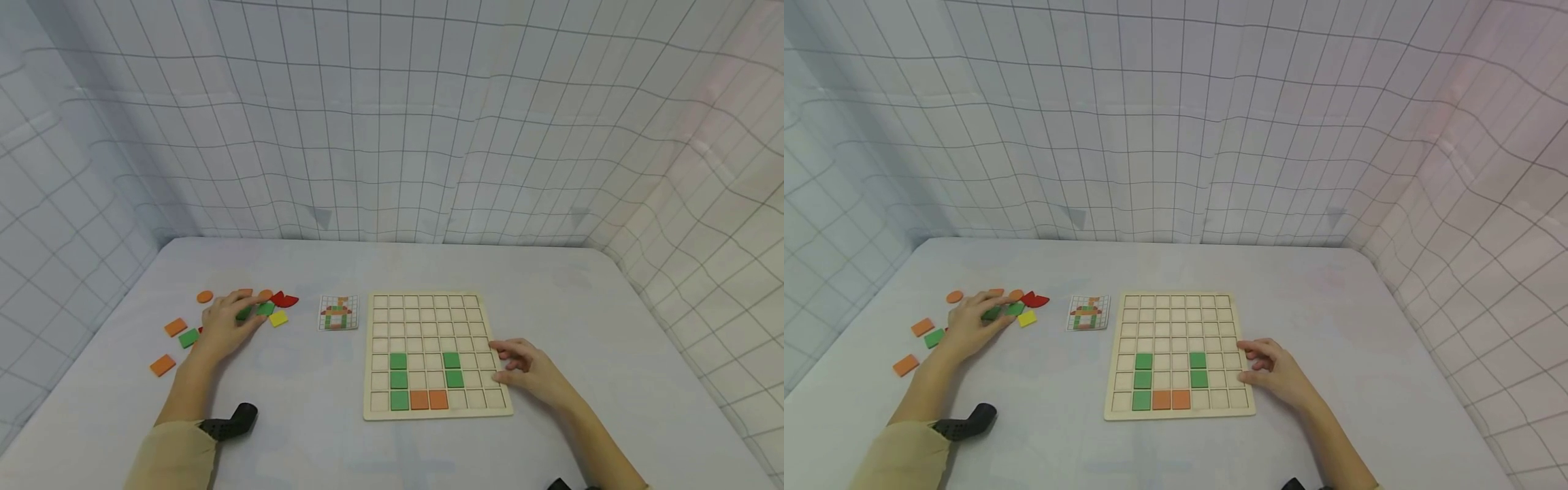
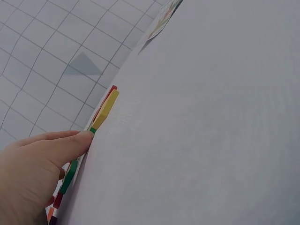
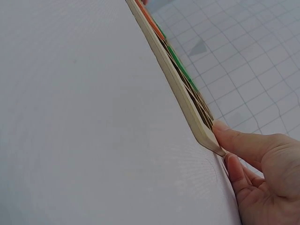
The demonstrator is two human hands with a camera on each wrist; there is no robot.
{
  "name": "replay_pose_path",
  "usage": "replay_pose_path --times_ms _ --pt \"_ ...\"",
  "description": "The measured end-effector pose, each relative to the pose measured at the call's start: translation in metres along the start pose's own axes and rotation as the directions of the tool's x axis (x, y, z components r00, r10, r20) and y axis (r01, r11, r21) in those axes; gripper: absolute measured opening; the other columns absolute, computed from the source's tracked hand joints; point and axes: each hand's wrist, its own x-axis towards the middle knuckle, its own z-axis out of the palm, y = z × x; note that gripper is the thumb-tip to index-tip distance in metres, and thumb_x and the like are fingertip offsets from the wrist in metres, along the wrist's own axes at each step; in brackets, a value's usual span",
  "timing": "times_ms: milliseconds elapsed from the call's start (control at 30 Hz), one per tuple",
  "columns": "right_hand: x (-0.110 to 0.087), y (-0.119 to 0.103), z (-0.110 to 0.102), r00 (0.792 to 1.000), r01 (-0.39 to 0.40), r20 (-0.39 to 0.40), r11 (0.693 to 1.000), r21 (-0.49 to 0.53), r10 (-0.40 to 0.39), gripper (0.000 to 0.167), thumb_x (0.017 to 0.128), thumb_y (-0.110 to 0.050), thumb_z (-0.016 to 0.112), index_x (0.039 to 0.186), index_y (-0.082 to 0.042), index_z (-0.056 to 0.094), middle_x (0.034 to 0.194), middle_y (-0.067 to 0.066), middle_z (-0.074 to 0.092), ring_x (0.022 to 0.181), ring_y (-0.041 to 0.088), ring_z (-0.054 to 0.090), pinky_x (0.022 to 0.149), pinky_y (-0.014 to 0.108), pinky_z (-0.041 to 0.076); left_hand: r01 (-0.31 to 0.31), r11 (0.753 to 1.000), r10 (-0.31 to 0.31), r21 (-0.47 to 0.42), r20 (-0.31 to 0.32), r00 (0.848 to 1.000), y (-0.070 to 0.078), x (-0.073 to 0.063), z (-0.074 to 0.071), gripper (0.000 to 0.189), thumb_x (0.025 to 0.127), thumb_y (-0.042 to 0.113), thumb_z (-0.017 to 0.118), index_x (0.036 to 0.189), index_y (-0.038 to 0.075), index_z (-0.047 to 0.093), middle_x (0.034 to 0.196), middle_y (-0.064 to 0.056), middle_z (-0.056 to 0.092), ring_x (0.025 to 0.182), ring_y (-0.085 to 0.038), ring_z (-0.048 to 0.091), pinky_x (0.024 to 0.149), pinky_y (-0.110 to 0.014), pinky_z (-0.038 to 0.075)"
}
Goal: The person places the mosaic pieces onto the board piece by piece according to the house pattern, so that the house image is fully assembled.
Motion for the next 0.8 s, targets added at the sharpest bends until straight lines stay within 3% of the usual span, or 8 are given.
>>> replay_pose_path --times_ms 367,800 --pt "0.0002 0.0010 0.0006 1.000 0.022 -0.008 1.000 0.001 -0.022 0.055 0.073 -0.011 0.075 0.123 0.002 0.054 0.104 0.014 0.050 0.084 0.011 0.052 0.073 0.018 0.044 0.045 0.999 -0.045 -0.005 0.033 0.998 -0.0003 -0.0004 -0.0021 0.034 0.084 0.023 0.066 0.110 0.002 0.061 0.119 -0.024 0.048 0.107 -0.046 0.036 0.084 -0.062 0.020" --pt "-0.0005 0.0004 -0.0001 1.000 0.006 -0.004 1.000 0.013 -0.006 0.056 0.073 -0.011 0.075 0.124 0.001 0.053 0.105 0.014 0.049 0.085 0.011 0.051 0.074 0.018 0.044 0.036 0.998 -0.038 -0.046 -0.031 0.999 -0.0007 -0.0005 0.0011 0.030 0.079 0.018 0.071 0.104 0.002 0.062 0.108 -0.022 0.054 0.105 -0.043 0.040 0.087 -0.062 0.020"
